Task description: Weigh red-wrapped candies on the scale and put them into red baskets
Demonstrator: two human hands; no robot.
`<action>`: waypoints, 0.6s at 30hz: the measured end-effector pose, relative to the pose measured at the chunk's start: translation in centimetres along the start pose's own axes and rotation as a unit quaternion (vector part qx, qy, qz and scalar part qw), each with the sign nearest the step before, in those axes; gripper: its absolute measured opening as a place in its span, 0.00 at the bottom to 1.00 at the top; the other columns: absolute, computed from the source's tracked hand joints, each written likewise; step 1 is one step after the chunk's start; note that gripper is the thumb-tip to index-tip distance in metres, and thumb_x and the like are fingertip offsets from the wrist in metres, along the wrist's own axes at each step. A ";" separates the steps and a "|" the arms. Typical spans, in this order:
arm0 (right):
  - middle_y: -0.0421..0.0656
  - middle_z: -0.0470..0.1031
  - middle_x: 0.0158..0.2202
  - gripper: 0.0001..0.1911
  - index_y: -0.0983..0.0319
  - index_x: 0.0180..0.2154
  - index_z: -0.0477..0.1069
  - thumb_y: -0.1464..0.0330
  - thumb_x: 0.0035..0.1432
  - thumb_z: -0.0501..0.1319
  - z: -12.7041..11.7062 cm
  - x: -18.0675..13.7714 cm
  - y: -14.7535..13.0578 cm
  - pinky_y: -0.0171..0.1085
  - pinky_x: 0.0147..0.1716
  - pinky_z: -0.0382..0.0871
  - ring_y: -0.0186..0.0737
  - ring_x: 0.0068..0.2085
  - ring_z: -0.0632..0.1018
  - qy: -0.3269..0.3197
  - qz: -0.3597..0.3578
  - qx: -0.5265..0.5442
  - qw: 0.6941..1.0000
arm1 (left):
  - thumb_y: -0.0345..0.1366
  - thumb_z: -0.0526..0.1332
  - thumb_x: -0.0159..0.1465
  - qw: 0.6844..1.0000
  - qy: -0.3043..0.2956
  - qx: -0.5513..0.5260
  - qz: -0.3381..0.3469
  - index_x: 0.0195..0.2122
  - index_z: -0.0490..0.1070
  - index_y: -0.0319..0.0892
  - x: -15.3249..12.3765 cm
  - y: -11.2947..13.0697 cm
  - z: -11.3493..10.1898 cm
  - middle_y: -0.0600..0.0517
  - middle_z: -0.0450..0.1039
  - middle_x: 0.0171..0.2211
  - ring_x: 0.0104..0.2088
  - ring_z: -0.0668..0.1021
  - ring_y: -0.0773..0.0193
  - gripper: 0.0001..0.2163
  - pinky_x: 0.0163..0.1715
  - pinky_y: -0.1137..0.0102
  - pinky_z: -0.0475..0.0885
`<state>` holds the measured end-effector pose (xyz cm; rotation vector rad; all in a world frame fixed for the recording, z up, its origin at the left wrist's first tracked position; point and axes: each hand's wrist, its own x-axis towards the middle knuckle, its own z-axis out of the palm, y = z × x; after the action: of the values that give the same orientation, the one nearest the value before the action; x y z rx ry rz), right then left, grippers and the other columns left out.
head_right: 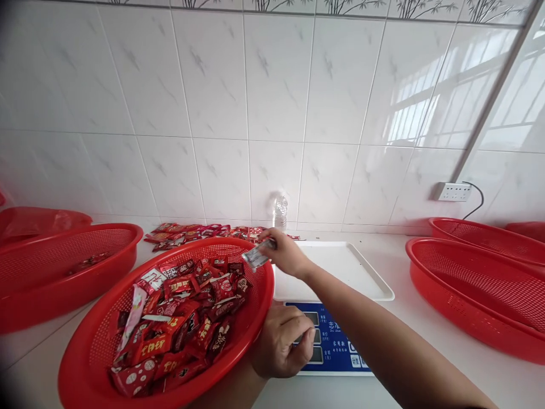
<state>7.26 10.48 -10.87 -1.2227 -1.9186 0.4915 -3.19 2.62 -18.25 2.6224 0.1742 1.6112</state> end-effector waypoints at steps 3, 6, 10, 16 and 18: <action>0.40 0.72 0.33 0.13 0.59 0.47 0.63 0.62 0.61 0.51 -2.9 -2.6 2.7 0.33 0.25 0.70 0.34 0.30 0.73 0.045 0.053 -0.015 0.997 | 0.29 0.55 0.59 1.000 -0.008 -0.018 -0.008 0.28 0.66 0.40 0.0 0.1 -0.1 0.54 0.67 0.21 0.21 0.70 0.69 0.04 0.23 0.72 0.63; 0.43 0.74 0.34 0.13 0.59 0.45 0.69 0.65 0.60 0.53 -4.5 -5.2 5.1 0.39 0.33 0.72 0.38 0.33 0.75 0.066 0.087 -0.064 0.992 | 0.28 0.55 0.59 0.999 -0.015 -0.031 -0.019 0.29 0.66 0.41 -0.2 0.0 -0.2 0.53 0.68 0.21 0.21 0.70 0.69 0.03 0.24 0.72 0.64; 0.48 0.72 0.49 0.18 0.59 0.49 0.70 0.69 0.57 0.56 -5.3 -7.8 6.2 0.48 0.53 0.64 0.45 0.52 0.71 0.108 0.084 -0.120 0.983 | 0.28 0.55 0.59 0.998 -0.020 -0.042 -0.040 0.31 0.66 0.41 -0.5 -0.2 -0.1 0.52 0.69 0.23 0.23 0.71 0.67 0.03 0.25 0.72 0.66; 0.46 0.66 0.57 0.21 0.56 0.55 0.66 0.65 0.60 0.54 -4.7 -11.2 6.1 0.50 0.55 0.64 0.46 0.59 0.66 0.186 0.058 -0.177 0.965 | 0.27 0.53 0.61 0.994 -0.033 -0.080 -0.061 0.30 0.65 0.42 1.3 2.2 -0.5 0.52 0.69 0.22 0.22 0.70 0.67 0.05 0.24 0.73 0.66; 0.47 0.67 0.56 0.19 0.57 0.53 0.67 0.65 0.61 0.53 -4.3 -12.3 6.1 0.48 0.52 0.68 0.46 0.58 0.67 0.221 0.037 -0.179 0.958 | 0.27 0.54 0.61 0.992 -0.059 -0.087 -0.063 0.31 0.67 0.42 2.4 4.3 -2.0 0.51 0.71 0.23 0.24 0.72 0.67 0.05 0.25 0.73 0.68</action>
<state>16.87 2.04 -17.48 -1.4901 -1.6174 -0.1025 -3.64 -1.35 -14.75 2.5095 0.1792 1.3629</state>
